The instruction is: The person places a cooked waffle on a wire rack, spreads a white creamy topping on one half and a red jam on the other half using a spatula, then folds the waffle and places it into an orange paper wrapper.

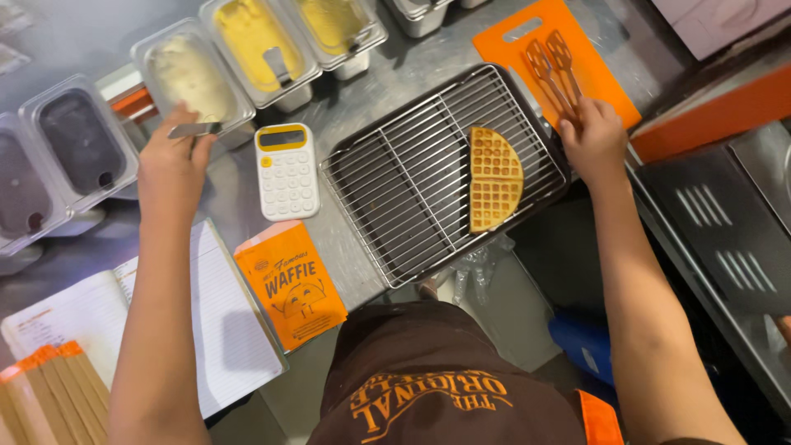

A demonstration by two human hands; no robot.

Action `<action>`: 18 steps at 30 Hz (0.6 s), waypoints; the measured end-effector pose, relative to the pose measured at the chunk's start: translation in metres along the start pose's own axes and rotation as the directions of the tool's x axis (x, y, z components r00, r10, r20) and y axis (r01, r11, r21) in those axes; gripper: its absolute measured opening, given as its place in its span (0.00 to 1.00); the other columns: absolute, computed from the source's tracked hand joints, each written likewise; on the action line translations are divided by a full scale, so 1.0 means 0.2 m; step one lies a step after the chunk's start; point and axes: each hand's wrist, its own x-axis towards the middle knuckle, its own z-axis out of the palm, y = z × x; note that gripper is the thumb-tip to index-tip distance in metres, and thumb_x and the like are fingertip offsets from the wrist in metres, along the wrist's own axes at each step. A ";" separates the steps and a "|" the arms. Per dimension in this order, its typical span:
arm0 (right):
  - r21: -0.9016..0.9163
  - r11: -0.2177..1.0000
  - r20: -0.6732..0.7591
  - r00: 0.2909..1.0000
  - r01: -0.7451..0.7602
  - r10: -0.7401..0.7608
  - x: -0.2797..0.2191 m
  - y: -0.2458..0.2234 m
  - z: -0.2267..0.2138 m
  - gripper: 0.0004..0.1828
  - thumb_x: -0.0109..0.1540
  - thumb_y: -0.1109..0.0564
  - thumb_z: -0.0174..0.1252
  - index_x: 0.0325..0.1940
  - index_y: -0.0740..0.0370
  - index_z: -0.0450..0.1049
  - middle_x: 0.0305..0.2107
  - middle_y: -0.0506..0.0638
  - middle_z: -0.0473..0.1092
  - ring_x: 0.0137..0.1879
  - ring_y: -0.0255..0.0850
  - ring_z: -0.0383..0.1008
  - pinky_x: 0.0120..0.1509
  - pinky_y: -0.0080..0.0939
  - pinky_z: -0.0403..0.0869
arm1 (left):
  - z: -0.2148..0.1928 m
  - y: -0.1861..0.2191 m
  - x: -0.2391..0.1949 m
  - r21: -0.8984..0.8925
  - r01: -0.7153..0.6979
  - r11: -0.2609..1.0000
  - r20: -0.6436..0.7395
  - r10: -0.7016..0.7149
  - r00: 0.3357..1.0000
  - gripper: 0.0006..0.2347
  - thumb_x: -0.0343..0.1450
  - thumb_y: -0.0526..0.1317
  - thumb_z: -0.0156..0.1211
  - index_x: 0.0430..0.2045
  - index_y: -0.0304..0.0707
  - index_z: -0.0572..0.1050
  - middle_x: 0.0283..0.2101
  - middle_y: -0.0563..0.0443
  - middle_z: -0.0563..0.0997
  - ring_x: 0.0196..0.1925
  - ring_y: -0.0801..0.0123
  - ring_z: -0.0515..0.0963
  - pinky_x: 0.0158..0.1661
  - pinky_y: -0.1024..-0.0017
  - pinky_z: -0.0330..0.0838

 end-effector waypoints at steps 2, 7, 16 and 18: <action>-0.037 0.999 -0.049 0.999 0.003 -0.005 -0.02 0.04 0.01 0.25 0.63 0.59 0.67 0.63 0.68 0.73 0.46 0.66 0.71 0.50 0.65 0.71 0.52 0.62 0.71 | -0.02 0.05 -0.02 0.053 -0.076 0.996 -0.168 0.084 0.982 0.16 0.63 0.31 0.67 0.42 0.19 0.78 0.50 0.28 0.79 0.50 0.43 0.79 0.48 0.58 0.76; -0.062 0.997 -0.066 0.996 0.052 -0.056 -0.04 0.16 0.11 0.17 0.67 0.61 0.65 0.59 0.65 0.73 0.47 0.66 0.70 0.52 0.65 0.68 0.57 0.61 0.68 | -0.15 0.29 -0.43 0.147 0.627 0.765 0.144 -0.644 0.751 0.10 0.81 0.43 0.62 0.38 0.33 0.77 0.40 0.39 0.80 0.45 0.44 0.79 0.47 0.52 0.72; 0.463 0.861 0.060 0.977 -0.209 0.205 -0.25 -0.02 -0.11 0.14 0.72 0.66 0.54 0.61 0.71 0.64 0.53 0.57 0.64 0.50 0.44 0.74 0.57 0.43 0.74 | -0.02 0.81 -0.93 0.357 0.696 0.624 0.134 -0.771 0.622 0.33 0.62 0.56 0.73 0.56 0.34 0.71 0.53 0.40 0.71 0.51 0.45 0.71 0.52 0.43 0.56; 0.629 0.720 0.150 0.955 -0.292 0.257 -0.29 -0.14 -0.18 0.13 0.75 0.66 0.53 0.63 0.71 0.63 0.51 0.54 0.65 0.44 0.36 0.75 0.50 0.36 0.77 | -0.01 0.83 -0.92 0.328 0.730 0.600 0.125 -0.794 0.595 0.36 0.61 0.56 0.74 0.60 0.35 0.67 0.56 0.40 0.69 0.53 0.46 0.70 0.53 0.43 0.55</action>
